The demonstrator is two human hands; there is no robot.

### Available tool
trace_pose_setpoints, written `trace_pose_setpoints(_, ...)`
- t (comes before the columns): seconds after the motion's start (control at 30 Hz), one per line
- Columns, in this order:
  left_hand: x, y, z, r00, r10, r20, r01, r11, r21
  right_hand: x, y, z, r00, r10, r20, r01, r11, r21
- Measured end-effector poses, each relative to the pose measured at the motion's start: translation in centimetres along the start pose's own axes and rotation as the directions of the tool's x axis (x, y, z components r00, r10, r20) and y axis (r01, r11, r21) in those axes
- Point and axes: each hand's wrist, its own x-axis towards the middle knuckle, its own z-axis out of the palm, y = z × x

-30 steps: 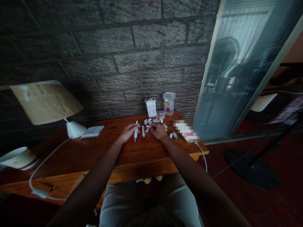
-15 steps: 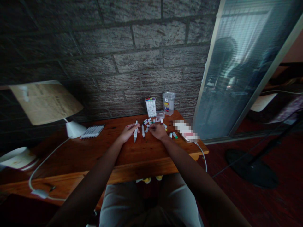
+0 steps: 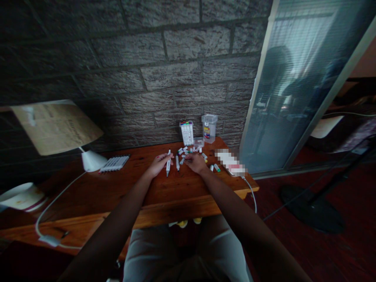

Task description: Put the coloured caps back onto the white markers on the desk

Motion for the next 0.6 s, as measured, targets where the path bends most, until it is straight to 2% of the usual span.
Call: trace_pose_setpoints(0.6, -0.21, 0.51, 0.12, 1.000, -0.022, -0.002, 0.022, 1.000, -0.013, 0.02, 0.16, 0.00, 1.000, 0.009, 0.017, -0.009, 1.000, 0.010)
